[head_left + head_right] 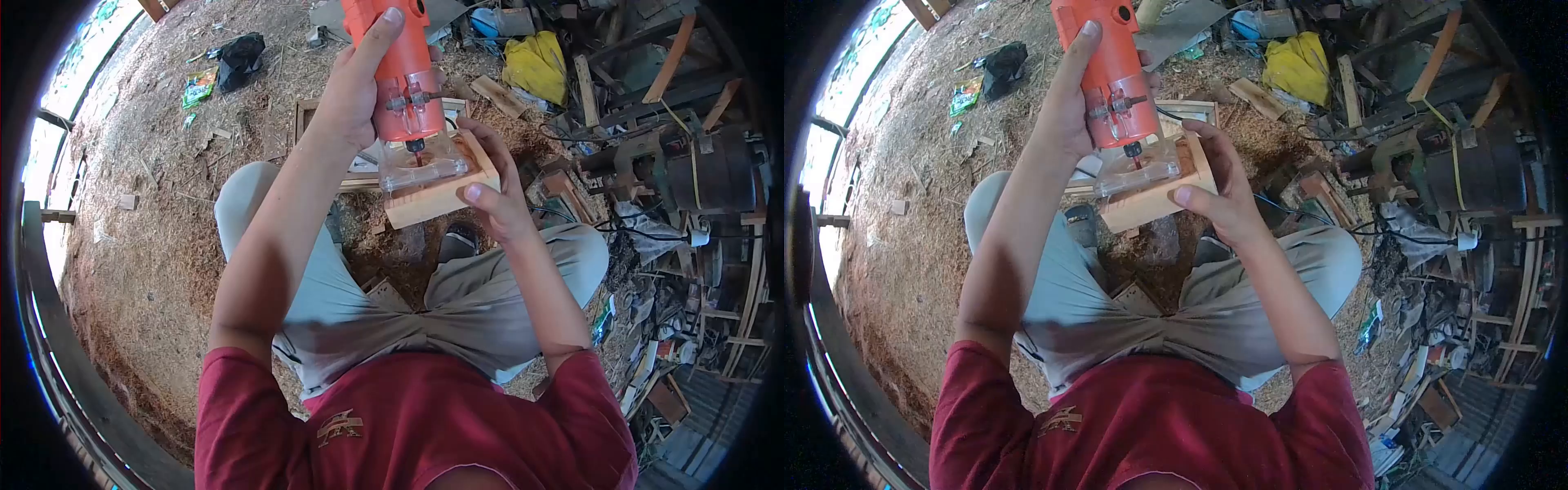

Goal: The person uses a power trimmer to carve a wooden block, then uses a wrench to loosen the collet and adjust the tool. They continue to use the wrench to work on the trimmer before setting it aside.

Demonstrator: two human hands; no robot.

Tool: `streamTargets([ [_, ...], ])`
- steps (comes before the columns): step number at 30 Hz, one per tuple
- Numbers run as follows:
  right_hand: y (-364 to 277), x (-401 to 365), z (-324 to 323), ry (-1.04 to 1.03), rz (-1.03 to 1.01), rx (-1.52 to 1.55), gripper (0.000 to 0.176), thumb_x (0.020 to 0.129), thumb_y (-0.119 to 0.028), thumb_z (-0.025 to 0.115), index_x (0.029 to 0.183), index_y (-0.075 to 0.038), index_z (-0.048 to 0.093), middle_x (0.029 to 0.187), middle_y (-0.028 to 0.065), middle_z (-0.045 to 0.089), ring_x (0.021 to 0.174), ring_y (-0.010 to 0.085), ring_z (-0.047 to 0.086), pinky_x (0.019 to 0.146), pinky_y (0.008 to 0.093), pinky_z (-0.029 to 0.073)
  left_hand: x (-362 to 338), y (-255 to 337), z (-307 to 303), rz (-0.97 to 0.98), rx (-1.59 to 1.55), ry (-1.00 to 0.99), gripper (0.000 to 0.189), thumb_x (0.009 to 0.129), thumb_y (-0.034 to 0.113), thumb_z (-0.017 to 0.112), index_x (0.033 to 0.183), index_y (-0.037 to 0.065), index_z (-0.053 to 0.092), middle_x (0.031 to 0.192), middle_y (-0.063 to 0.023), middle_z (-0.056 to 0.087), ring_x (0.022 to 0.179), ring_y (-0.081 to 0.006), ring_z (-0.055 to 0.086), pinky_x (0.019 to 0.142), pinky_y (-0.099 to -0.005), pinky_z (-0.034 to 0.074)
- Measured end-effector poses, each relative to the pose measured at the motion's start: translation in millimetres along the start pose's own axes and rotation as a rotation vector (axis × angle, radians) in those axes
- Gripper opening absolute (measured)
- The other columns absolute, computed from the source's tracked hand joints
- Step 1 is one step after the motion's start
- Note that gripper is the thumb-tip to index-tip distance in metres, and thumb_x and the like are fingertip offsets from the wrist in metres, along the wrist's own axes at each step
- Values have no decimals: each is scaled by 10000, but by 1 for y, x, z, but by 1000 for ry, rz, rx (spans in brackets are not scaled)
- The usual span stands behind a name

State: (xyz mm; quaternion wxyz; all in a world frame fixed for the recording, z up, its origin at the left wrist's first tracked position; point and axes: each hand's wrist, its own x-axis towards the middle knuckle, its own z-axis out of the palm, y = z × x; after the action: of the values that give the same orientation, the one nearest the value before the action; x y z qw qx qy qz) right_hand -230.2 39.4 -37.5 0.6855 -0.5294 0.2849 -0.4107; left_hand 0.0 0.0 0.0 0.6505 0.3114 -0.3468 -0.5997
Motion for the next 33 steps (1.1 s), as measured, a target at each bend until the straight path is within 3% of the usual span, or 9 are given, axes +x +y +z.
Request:
streamTargets([
  [17, 0, -8, 10, 22, -142, -70, 1138, 593, -308, 927, 1527, -12, 349, 1405, 123, 503, 1337, 250, 498, 1149, 391, 361, -34, 23, 19, 179, 80, -169, 624, 979, 496, 612, 1317, -15, 495, 1088, -183, 673, 963, -266, 694, 831, -395, 593],
  [25, 3, -13, 13, -4, -179, -87, 1189, 566, -357, 920, 1526, 16, 327, 1428, 147, 472, 1353, 269, 482, 1161, 409, 350, -51, 32, 21, 254, 132, -209, 802, 875, 626, 682, 1321, -13, 491, 1086, -163, 651, 972, -257, 685, 845, -397, 583],
  [33, 3, -15, 10, -8, -183, -109, 1209, 558, -362, 920, 1530, 25, 314, 1442, 153, 466, 1361, 274, 480, 1168, 410, 341, -61, 38, 22, 234, 125, -166, 815, 855, 648, 683, 1292, -17, 503, 1075, -160, 648, 974, -258, 682, 842, -386, 580],
])
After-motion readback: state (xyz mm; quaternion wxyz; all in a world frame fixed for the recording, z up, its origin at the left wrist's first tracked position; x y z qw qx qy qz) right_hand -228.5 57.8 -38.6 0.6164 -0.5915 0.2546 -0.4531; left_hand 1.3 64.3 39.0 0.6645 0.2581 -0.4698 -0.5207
